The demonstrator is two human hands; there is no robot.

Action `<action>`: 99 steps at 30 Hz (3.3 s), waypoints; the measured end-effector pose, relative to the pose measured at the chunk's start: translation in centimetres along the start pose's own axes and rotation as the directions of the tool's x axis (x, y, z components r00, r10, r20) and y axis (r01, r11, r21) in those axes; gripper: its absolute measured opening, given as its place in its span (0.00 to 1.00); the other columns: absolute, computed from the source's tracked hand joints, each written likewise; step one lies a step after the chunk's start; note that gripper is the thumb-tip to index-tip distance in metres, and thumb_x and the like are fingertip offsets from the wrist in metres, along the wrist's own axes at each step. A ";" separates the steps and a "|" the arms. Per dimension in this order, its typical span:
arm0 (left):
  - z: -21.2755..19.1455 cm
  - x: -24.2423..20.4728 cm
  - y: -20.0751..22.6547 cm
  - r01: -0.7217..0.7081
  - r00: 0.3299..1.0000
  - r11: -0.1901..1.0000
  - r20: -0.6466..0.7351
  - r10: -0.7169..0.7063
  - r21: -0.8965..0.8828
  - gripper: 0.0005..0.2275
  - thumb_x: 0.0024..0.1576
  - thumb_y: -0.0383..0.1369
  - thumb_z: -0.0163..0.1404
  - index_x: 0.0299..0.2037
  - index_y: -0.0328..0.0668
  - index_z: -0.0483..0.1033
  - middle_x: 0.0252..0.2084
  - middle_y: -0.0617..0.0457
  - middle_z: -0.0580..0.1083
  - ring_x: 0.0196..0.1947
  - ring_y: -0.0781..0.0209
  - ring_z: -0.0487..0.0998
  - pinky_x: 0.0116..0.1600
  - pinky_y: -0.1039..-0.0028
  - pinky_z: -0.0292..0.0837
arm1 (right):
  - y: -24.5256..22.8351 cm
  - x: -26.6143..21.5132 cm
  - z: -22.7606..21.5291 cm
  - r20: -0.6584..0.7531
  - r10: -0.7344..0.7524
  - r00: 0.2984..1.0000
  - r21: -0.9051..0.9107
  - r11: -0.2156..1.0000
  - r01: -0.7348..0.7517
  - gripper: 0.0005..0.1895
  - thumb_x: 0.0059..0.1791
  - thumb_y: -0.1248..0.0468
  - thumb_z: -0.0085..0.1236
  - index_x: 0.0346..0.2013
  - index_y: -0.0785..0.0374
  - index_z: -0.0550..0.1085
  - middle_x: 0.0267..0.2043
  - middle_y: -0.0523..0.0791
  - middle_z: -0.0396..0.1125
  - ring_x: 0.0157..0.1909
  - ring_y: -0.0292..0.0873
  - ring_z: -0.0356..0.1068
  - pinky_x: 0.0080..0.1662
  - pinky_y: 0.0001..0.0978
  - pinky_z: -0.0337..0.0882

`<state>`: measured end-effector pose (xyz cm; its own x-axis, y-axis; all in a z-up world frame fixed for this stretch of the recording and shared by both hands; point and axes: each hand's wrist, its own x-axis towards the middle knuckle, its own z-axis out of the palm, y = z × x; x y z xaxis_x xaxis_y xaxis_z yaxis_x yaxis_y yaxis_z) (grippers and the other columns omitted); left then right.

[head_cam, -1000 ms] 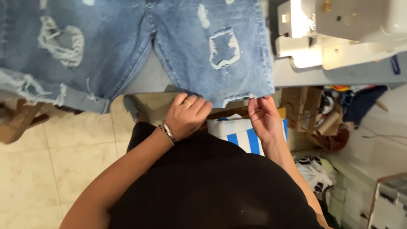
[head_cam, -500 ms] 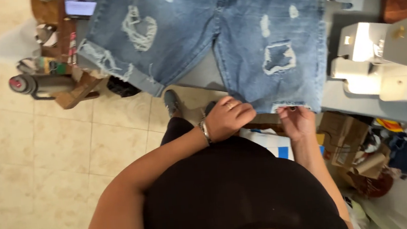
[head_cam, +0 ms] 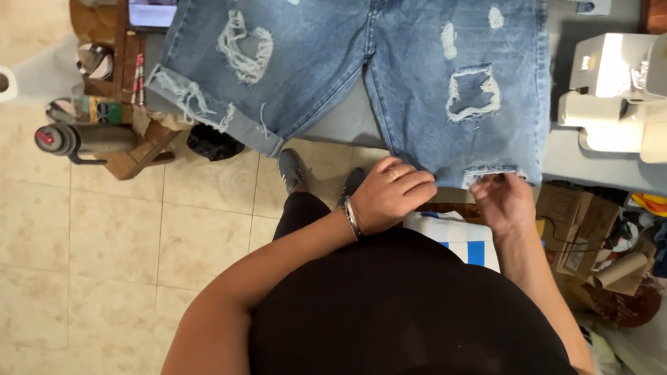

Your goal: Folding and adjusting the cuffs of denim shorts on a workbench to match a reference style

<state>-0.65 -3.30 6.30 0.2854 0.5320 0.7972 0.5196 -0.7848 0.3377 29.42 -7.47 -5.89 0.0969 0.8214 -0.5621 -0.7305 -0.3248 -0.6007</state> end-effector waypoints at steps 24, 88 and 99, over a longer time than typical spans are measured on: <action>4.2 4.2 1.1 0.277 0.855 0.949 0.490 -0.170 -0.154 0.12 0.50 0.30 0.59 0.45 0.47 0.78 0.30 0.53 0.74 0.38 0.50 0.77 0.44 0.62 0.69 | -7.8 -11.5 12.1 0.291 -0.691 0.662 -0.917 -0.004 0.399 0.20 0.48 0.76 0.59 0.55 0.67 0.71 0.42 0.49 0.64 0.36 0.49 0.71 0.35 0.36 0.75; 1.6 -7.9 3.6 0.259 0.690 0.960 0.715 -0.111 -0.101 0.12 0.47 0.36 0.58 0.38 0.47 0.71 0.27 0.50 0.77 0.30 0.50 0.83 0.39 0.61 0.77 | -6.8 -10.5 -0.9 0.515 -0.414 0.751 -0.826 -0.475 0.305 0.29 0.43 0.78 0.63 0.55 0.48 0.80 0.49 0.47 0.62 0.45 0.53 0.68 0.50 0.47 0.72; 0.6 -8.1 3.0 0.620 0.567 0.776 0.619 -0.544 0.114 0.07 0.56 0.41 0.53 0.40 0.54 0.71 0.27 0.54 0.77 0.30 0.48 0.83 0.35 0.60 0.78 | -5.3 -10.7 0.1 0.224 -0.589 0.776 -0.884 0.212 0.416 0.07 0.57 0.81 0.55 0.49 0.73 0.74 0.50 0.57 0.66 0.46 0.50 0.72 0.46 0.42 0.75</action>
<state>-0.91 -9.83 0.54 0.3776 0.9250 -0.0416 0.6719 -0.2429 0.6997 32.23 -14.47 3.39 0.3546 0.9339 0.0450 0.4831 -0.1418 -0.8640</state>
